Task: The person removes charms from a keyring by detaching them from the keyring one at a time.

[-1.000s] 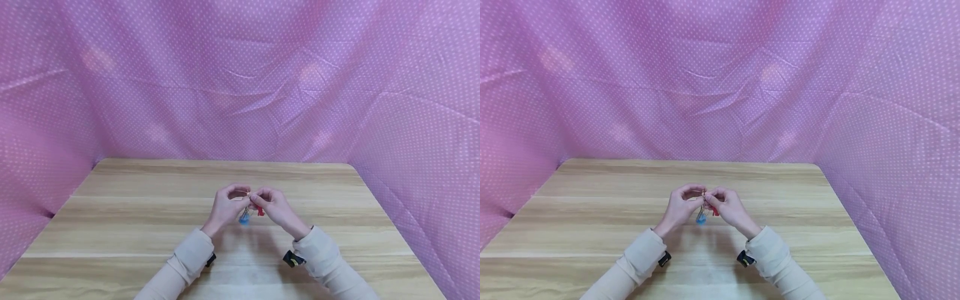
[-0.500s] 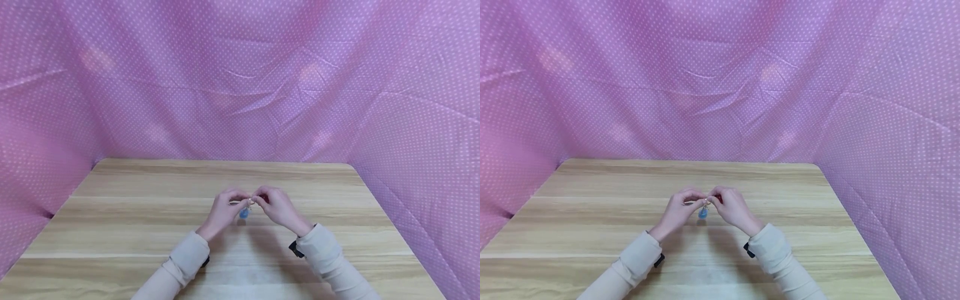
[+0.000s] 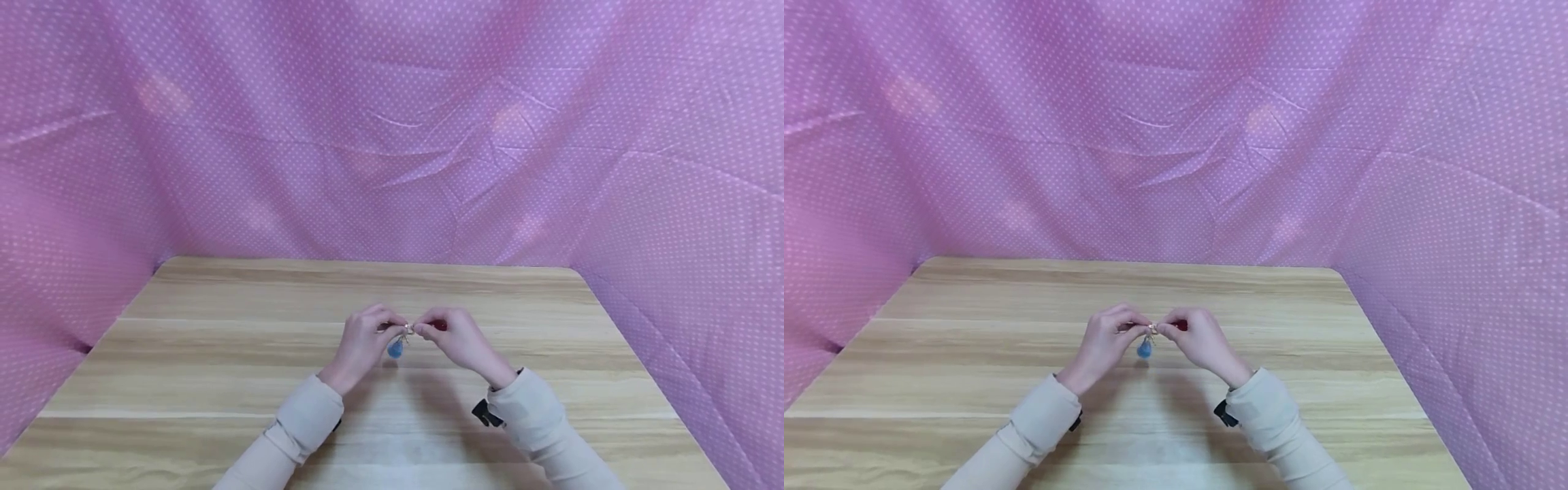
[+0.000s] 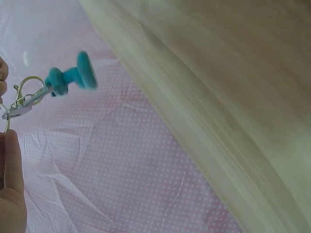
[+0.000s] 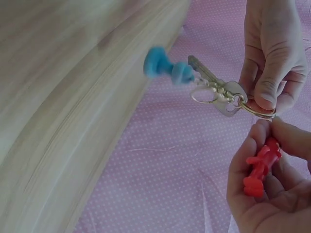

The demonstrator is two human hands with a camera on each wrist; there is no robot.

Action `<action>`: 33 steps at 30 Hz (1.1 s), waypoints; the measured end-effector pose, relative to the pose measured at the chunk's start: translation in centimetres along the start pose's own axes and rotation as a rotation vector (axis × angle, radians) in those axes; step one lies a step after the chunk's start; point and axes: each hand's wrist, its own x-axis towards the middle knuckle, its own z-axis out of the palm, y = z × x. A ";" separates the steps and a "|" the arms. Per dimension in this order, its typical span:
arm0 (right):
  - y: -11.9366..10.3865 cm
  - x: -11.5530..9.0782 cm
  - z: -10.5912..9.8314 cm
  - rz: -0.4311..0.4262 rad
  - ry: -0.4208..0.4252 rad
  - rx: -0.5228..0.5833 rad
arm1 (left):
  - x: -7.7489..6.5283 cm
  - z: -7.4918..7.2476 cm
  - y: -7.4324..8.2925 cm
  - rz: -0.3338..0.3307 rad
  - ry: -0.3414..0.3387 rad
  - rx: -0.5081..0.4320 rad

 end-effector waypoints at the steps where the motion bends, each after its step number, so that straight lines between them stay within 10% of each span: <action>1: 0.0 0.0 -0.1 0.012 0.002 0.010 | 0.0 0.0 0.0 0.005 0.005 -0.011; 10: -0.4 0.2 -0.2 0.008 0.024 0.078 | 0.4 -0.1 -0.6 -0.037 0.098 -0.224; 23: -0.7 0.4 0.2 0.017 0.045 0.143 | 0.5 -0.5 0.0 -0.468 0.107 -0.516; 33: -0.1 0.6 0.2 0.002 0.056 0.180 | 0.7 0.1 0.3 -0.529 0.129 -0.636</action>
